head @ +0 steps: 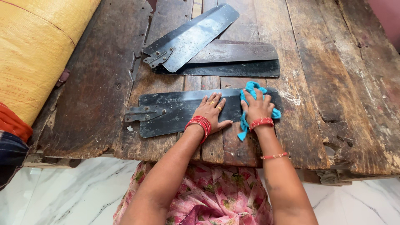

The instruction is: The person wipes several detached fan blades placed on a wooden table using a blue cloth. They handle the blades one at a time, wiping both sides and flipping them over to clean different areas. The cleaned blades are set aside on the table.

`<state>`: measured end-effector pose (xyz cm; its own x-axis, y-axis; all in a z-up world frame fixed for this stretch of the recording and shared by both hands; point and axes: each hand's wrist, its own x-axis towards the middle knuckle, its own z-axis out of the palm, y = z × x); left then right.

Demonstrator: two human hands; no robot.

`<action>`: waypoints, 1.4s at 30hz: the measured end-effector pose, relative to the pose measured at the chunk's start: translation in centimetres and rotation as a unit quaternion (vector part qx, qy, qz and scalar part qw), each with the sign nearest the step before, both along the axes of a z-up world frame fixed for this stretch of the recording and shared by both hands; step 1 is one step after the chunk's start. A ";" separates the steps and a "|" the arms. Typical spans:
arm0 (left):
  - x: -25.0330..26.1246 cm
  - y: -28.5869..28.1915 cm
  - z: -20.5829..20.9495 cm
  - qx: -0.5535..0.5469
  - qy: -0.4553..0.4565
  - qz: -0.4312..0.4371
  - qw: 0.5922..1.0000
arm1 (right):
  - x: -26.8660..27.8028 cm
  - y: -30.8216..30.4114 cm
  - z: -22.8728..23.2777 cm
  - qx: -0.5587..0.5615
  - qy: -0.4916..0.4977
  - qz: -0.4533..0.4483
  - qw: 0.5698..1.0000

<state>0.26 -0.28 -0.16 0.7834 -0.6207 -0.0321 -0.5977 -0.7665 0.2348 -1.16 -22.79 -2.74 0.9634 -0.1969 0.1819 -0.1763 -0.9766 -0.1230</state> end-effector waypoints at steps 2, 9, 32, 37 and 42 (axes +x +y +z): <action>0.1 0.0 -0.1 0.000 -0.005 -0.001 1.000 | -1.1 -1.0 -0.5 0.010 -0.003 0.011 1.000; 0.0 0.1 0.3 -0.004 -0.002 0.000 1.000 | 1.7 -5.4 0.3 0.023 -0.033 -0.090 0.995; -0.1 -0.1 -0.2 0.013 -0.008 0.000 1.000 | -1.5 -6.4 -1.8 -0.015 -0.023 0.092 0.995; 0.2 0.0 -0.2 0.009 -0.004 -0.008 1.000 | 0.0 -10.1 -0.8 0.003 -0.010 -0.011 1.000; 0.0 -0.1 0.1 0.017 -0.005 -0.002 1.000 | 1.5 -12.0 0.4 0.032 -0.019 -0.129 0.991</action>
<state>0.30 -0.33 -0.06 0.7816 -0.6221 -0.0454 -0.6026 -0.7719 0.2028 0.37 -34.76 -2.31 0.8721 -0.4481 0.1966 -0.4134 -0.8897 -0.1940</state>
